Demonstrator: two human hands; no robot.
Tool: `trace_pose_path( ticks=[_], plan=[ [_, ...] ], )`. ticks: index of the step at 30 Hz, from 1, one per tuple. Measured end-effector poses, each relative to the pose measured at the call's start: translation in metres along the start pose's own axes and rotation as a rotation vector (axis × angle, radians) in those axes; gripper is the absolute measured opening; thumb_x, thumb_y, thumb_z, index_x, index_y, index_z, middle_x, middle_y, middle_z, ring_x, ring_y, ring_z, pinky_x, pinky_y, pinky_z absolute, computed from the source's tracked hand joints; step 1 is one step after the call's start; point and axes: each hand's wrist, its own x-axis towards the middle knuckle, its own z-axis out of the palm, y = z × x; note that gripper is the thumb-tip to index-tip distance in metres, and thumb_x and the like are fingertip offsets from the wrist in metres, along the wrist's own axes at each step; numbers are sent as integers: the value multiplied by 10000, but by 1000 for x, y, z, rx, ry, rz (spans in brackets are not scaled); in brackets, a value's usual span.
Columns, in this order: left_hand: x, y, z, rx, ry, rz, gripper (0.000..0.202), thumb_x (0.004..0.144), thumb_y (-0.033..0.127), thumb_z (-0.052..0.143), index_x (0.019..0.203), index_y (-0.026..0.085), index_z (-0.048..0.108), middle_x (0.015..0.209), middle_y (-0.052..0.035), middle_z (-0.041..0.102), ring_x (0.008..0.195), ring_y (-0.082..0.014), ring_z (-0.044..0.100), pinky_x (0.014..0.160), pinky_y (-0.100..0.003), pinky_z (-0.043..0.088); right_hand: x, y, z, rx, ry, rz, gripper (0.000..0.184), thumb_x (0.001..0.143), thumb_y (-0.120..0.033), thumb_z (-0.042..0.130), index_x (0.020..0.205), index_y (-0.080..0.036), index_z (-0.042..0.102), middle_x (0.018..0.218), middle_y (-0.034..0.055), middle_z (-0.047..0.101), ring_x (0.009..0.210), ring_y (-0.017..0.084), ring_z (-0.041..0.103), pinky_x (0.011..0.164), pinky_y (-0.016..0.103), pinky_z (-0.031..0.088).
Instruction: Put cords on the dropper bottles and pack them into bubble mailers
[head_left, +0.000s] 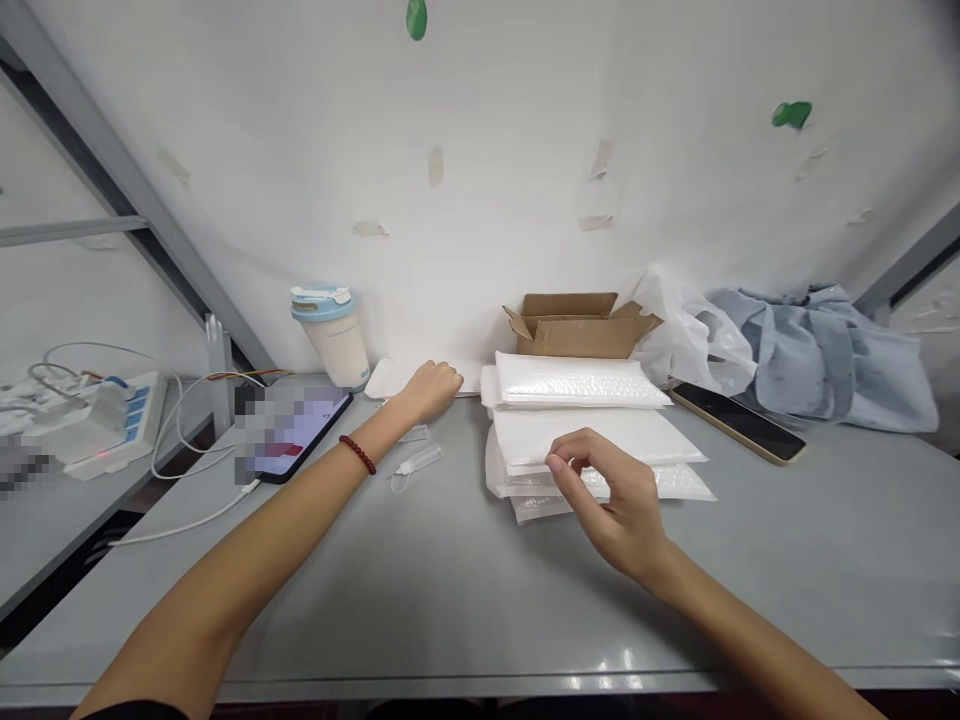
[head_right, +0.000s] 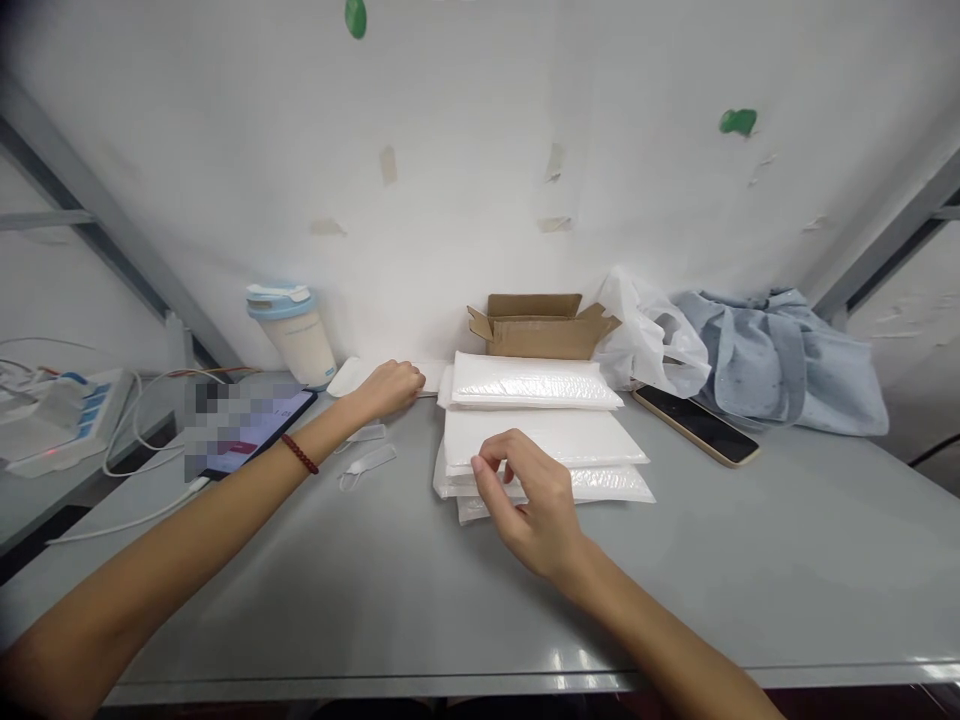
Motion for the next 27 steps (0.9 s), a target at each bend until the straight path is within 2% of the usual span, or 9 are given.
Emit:
trace_pose_path(
  ticks=[3,6,10,14,18,20,22,25,27],
  plan=[
    [0,7,-2,60,98,-26,283,883,287,530,1122,136,545,1108,-82,583,952,-203,588,807,-407,500,1,-1,0,-10,-5,-14,134,854,-92,476,761,-174,529,701,26,549,637,132,498,535,275,398],
    [1,6,-12,98,199,-69,181,871,107,482,1030,96,569,921,-102,635,873,-218,607,738,-366,489,1,-2,0,-29,-3,-17,132,858,-106,472,764,-181,528,701,23,553,639,136,502,532,275,401],
    [-4,-6,-27,134,336,-99,290,785,-49,383,925,102,587,827,-150,645,860,-267,601,696,-356,445,1,2,0,-73,-48,48,89,862,-146,479,810,-188,537,762,33,568,695,148,520,562,281,431],
    [-23,-17,-37,148,468,-133,293,765,-33,368,856,134,592,833,-147,648,869,-284,589,701,-370,425,0,9,2,-164,-115,199,64,861,-230,499,899,-195,537,906,62,572,685,142,511,423,220,410],
    [-49,-24,-36,134,587,-181,261,772,14,380,844,159,585,864,-126,655,888,-276,585,729,-372,425,-1,14,3,-218,-106,223,140,850,-263,507,971,-197,531,1014,96,555,796,177,532,321,170,357],
    [-60,-25,-32,87,697,-211,256,762,20,392,844,176,578,874,-100,666,889,-258,594,743,-363,434,-1,15,3,-228,-93,223,161,849,-259,509,996,-198,525,1035,105,551,852,196,537,310,163,356],
    [-70,-25,-27,-16,874,-218,245,758,23,414,827,195,574,867,-64,682,882,-230,612,759,-349,448,-1,14,3,-233,-94,223,174,848,-259,512,1011,-201,521,1046,110,551,891,213,541,298,161,349],
    [-86,-21,-21,-137,1076,-205,218,780,31,438,807,199,575,875,-41,700,893,-200,633,798,-339,458,-1,13,2,-255,-93,188,216,848,-265,520,1053,-201,505,1083,121,547,959,236,536,320,176,392],
    [-99,-14,-21,-132,1133,-168,212,789,29,454,820,192,586,887,-45,708,905,-201,640,808,-346,457,-1,11,3,-301,-75,85,284,845,-255,533,1116,-190,481,1118,135,540,1024,254,523,470,251,512]
  ],
)
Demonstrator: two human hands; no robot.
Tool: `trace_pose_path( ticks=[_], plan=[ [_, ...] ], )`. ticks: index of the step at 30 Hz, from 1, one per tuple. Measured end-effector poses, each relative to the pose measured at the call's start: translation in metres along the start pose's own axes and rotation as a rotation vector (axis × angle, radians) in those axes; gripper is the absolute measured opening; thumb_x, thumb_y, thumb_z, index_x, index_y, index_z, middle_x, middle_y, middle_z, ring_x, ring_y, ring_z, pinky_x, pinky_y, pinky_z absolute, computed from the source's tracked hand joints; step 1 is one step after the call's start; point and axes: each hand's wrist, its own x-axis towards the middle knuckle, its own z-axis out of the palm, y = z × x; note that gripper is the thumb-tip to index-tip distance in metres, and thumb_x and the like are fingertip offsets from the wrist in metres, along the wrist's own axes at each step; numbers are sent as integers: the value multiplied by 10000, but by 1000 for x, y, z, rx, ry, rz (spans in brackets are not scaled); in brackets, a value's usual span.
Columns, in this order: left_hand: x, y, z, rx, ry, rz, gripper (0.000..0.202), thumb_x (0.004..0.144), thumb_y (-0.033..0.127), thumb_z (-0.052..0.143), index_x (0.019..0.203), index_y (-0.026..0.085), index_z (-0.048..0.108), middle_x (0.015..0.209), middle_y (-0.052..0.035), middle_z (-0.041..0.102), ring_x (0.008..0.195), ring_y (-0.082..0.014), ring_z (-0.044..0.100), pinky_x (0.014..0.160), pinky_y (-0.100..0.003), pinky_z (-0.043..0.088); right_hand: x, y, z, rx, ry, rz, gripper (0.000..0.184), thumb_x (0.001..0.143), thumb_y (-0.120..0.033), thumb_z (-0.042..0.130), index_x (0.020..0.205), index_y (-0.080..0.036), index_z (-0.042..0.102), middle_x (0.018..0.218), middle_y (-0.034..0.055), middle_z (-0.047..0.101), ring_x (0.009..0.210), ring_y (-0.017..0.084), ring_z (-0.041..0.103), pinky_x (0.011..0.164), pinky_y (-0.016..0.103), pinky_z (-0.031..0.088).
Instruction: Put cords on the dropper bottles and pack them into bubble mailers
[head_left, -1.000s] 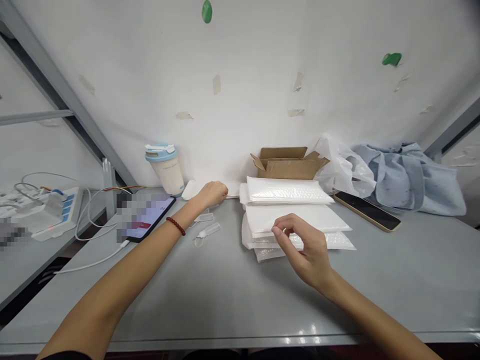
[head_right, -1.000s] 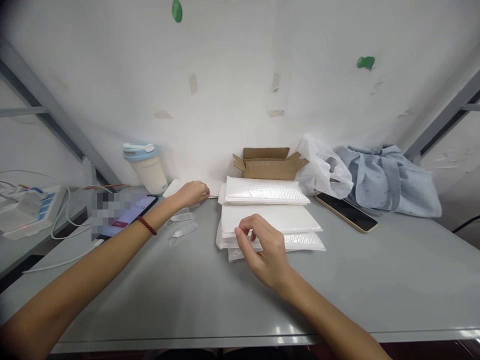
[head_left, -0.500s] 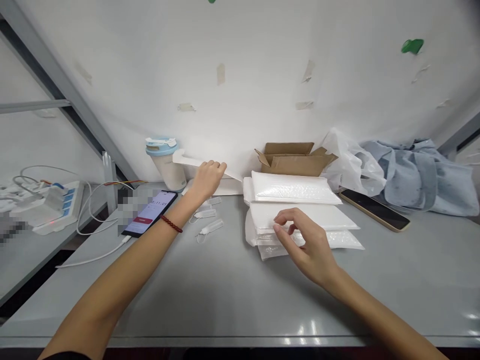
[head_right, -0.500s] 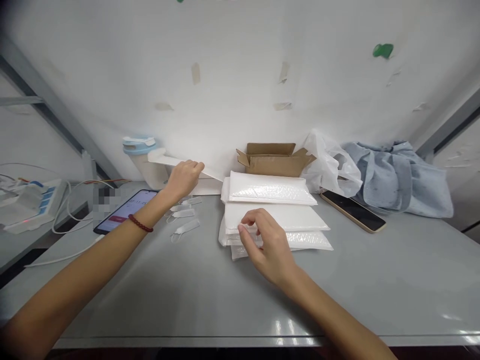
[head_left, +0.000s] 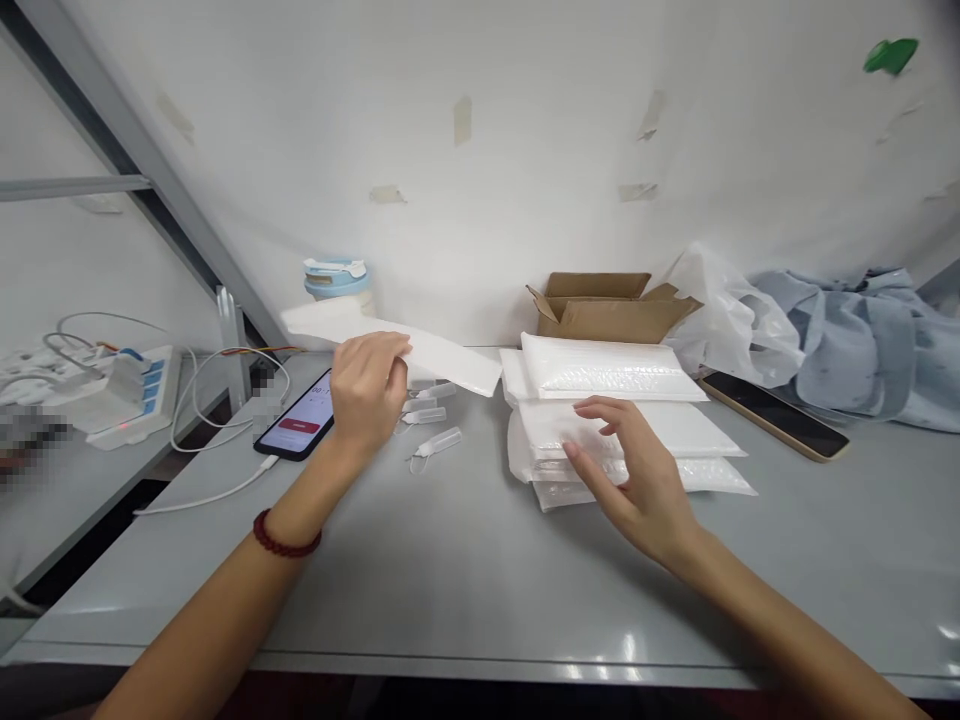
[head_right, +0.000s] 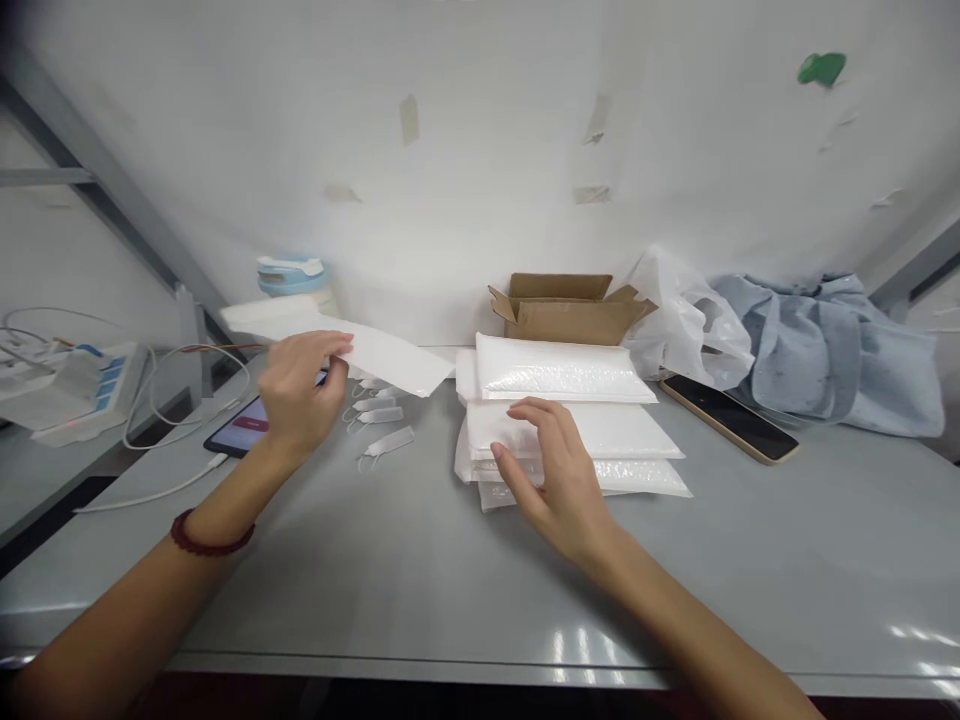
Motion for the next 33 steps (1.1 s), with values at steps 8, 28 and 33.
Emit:
trace_pose_path(
  ticks=[8,28,33],
  plan=[
    [-11,60,-30,-186,-20,424,205,802,50,536,947,175,610,950,-103,702,927,-229,639,743,-355,487,-6,-7,7,-322,107,-477,528,779,-87,588,1255,-227,410,1292,154,494,1211,299,450,907,470,419],
    [7,12,-29,-1030,-915,-1249,200,693,274,659,835,133,660,727,-36,697,658,-180,647,550,-260,504,-6,-6,3,-383,-300,-319,400,815,-165,477,1211,-155,417,1369,201,385,1278,347,334,949,570,348],
    [0,39,-30,-1316,-1249,-954,149,708,260,671,808,149,677,781,-39,701,754,-180,643,698,-295,516,-18,-22,7,-387,-469,-326,771,720,-267,571,1395,-125,228,1475,232,158,1344,414,130,983,675,212]
  ],
)
